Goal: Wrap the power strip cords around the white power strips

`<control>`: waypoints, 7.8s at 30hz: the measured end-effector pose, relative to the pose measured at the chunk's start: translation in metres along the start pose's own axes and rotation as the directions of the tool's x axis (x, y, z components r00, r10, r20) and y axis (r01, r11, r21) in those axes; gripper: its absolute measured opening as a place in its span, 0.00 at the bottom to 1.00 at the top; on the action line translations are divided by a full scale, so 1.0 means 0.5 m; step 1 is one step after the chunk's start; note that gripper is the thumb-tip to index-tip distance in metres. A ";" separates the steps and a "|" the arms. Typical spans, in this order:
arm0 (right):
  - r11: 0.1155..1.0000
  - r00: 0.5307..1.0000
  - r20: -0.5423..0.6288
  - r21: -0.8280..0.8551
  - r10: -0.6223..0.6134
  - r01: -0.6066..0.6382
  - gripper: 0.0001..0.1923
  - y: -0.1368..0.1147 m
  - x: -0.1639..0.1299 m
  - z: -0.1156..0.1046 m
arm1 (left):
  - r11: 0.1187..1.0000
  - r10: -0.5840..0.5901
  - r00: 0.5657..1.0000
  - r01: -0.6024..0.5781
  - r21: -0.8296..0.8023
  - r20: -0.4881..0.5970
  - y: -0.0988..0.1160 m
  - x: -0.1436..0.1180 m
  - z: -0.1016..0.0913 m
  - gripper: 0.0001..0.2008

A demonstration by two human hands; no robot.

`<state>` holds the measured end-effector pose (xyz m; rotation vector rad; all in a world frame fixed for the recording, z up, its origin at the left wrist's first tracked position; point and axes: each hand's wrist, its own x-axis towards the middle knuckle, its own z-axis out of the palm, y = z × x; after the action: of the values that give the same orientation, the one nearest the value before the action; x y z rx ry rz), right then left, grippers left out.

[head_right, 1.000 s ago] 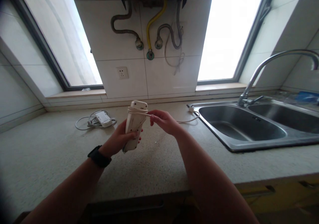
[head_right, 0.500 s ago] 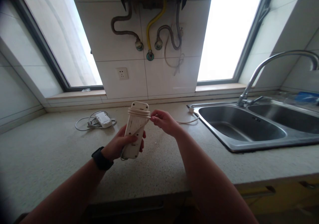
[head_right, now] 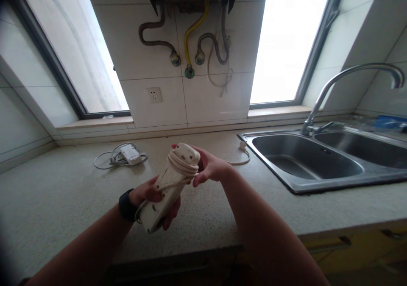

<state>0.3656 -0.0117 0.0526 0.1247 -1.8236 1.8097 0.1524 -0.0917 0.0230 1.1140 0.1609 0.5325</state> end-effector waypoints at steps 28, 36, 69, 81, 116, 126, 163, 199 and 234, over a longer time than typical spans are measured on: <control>0.926 0.653 -0.748 -0.322 -0.122 -0.196 0.32 0.051 0.044 0.000 | -0.179 0.782 0.611 0.410 0.894 -0.124 0.006 0.038 -0.055 0.45; 0.915 0.680 -0.731 -0.312 -0.059 -0.256 0.31 0.048 0.044 0.001 | -0.011 0.787 0.542 0.488 0.873 -0.294 -0.009 0.062 -0.057 0.35; 0.949 0.941 -0.338 -0.285 0.031 -0.133 0.26 0.016 -0.006 -0.062 | 0.868 0.359 0.811 -0.107 0.485 -0.462 0.020 0.029 -0.003 0.26; 0.937 0.978 -0.201 -0.327 0.057 -0.121 0.47 0.003 -0.020 -0.045 | 0.939 0.164 0.921 -0.036 0.341 -0.353 0.023 0.004 -0.013 0.21; 0.961 0.994 -0.110 -0.275 -0.005 -0.026 0.48 -0.003 -0.011 -0.025 | 0.982 0.003 0.977 0.038 0.188 -0.212 0.027 -0.018 -0.034 0.20; 0.966 0.994 0.039 -0.244 0.099 -0.087 0.52 0.007 -0.011 -0.022 | 0.995 -0.082 0.992 0.087 0.045 -0.099 0.013 -0.022 -0.041 0.19; 0.831 0.856 -0.516 -0.457 0.041 -0.316 0.22 0.050 0.013 -0.034 | 0.240 0.667 0.636 0.309 0.920 -0.387 0.009 0.025 -0.051 0.21; 0.993 0.954 -0.277 -0.006 0.113 -0.119 0.23 0.041 -0.016 -0.058 | 0.956 0.207 0.918 -0.117 0.269 -0.339 0.006 0.009 -0.035 0.19; 0.964 0.810 -0.558 -0.263 -0.180 0.034 0.28 0.044 0.023 -0.033 | 0.413 0.604 0.732 0.053 0.909 -0.316 0.018 0.011 -0.071 0.36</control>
<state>0.3515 0.0096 0.0370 -0.3751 -1.5284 1.3284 0.1406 -0.0574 0.0159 2.0077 0.9418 1.2406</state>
